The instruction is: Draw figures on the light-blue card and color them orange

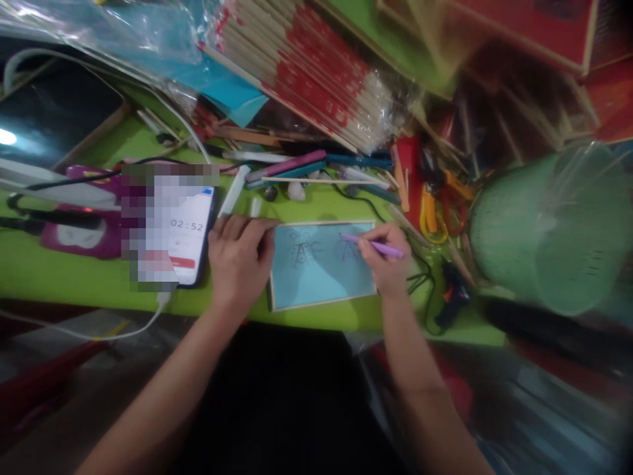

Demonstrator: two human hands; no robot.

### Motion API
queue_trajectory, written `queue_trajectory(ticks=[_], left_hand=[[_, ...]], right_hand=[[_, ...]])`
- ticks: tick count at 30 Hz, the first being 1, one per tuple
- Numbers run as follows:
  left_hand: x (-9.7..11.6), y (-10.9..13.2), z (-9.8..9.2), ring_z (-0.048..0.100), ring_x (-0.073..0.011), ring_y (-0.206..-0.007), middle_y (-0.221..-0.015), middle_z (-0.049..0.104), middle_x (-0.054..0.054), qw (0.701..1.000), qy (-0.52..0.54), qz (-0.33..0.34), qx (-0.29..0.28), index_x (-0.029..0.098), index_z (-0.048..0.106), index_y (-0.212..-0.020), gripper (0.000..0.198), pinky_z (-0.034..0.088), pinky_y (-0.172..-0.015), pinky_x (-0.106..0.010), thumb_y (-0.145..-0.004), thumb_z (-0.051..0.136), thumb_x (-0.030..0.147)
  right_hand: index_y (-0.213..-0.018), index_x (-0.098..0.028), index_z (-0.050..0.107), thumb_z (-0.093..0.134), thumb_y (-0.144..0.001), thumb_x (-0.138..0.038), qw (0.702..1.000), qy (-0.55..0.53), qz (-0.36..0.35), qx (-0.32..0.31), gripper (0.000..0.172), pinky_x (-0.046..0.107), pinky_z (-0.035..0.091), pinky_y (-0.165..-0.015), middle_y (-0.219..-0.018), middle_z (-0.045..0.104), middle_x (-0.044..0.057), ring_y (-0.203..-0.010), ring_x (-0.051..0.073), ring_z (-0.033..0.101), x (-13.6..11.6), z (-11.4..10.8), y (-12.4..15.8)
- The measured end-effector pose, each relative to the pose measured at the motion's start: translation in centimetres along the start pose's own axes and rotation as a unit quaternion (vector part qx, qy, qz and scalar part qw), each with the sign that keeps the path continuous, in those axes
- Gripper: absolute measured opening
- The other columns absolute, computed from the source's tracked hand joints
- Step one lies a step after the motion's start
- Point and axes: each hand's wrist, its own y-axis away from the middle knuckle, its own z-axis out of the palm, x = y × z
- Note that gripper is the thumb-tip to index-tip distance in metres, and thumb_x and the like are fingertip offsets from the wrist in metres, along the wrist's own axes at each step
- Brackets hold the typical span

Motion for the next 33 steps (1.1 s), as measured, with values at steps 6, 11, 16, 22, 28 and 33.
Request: queue_trajectory(ticks=[6,11,16,22,28,33], left_hand=[[-0.14,0.01,0.07,0.067,-0.0286,-0.093,-0.09,0.073,-0.006,1.0,-0.011,0.012,0.009,0.029,0.075,-0.104,0.023,0.05,-0.094,-0.049,-0.104,0.052,0.03],[-0.13,0.02,0.11,0.067,-0.0276,-0.092,-0.089,0.073,-0.005,1.0,-0.008,0.013,0.016,0.03,0.075,-0.104,0.023,0.05,-0.093,-0.048,-0.104,0.052,0.03],[-0.16,0.02,0.13,0.067,-0.0284,-0.093,-0.089,0.072,-0.006,1.0,0.004,0.01,0.015,0.03,0.076,-0.105,0.023,0.049,-0.093,-0.048,-0.104,0.053,0.032],[-0.23,0.01,0.11,0.066,-0.0294,-0.095,-0.09,0.072,-0.006,1.0,0.021,0.0,0.013,0.032,0.076,-0.105,0.022,0.048,-0.094,-0.049,-0.103,0.054,0.034],[-0.24,-0.01,0.06,0.065,-0.029,-0.092,-0.089,0.071,-0.005,0.999,0.031,0.002,0.01,0.034,0.075,-0.104,0.022,0.046,-0.097,-0.05,-0.104,0.053,0.034],[-0.13,-0.09,-0.14,0.065,-0.0303,-0.094,-0.091,0.072,-0.006,0.999,0.04,-0.009,-0.005,0.034,0.075,-0.104,0.022,0.045,-0.096,-0.052,-0.103,0.052,0.035]], right_hand=[[-0.079,-0.024,0.062,0.073,-0.084,-0.025,1.0,0.009,-0.005,-0.003,0.013,0.027,0.045,-0.056,-0.067,0.062,-0.005,-0.061,0.012,0.057,-0.06,0.01,-0.03],[-0.078,-0.024,0.062,0.073,-0.083,-0.024,1.0,0.004,-0.015,0.003,0.013,0.027,0.047,-0.058,-0.068,0.063,-0.006,-0.062,0.012,0.059,-0.04,0.04,-0.03],[-0.078,-0.024,0.062,0.074,-0.083,-0.023,1.0,-0.006,-0.016,0.012,0.012,0.029,0.054,-0.064,-0.069,0.063,-0.006,-0.065,0.013,0.061,0.29,-0.06,0.09],[-0.082,-0.024,0.062,0.071,-0.085,-0.026,0.996,-0.015,-0.039,0.085,0.01,0.034,0.059,-0.071,-0.072,0.063,-0.004,-0.069,0.015,0.064,0.8,-0.45,0.07],[-0.079,-0.024,0.059,0.072,-0.084,-0.026,0.995,0.009,-0.04,0.093,0.014,0.027,0.05,-0.059,-0.069,0.06,-0.006,-0.062,0.012,0.058,0.57,-0.59,-0.04],[-0.078,-0.024,0.06,0.071,-0.083,-0.022,0.996,0.024,-0.04,0.078,0.012,0.026,0.047,-0.056,-0.068,0.06,-0.006,-0.061,0.011,0.057,0.4,-0.58,0.02]])
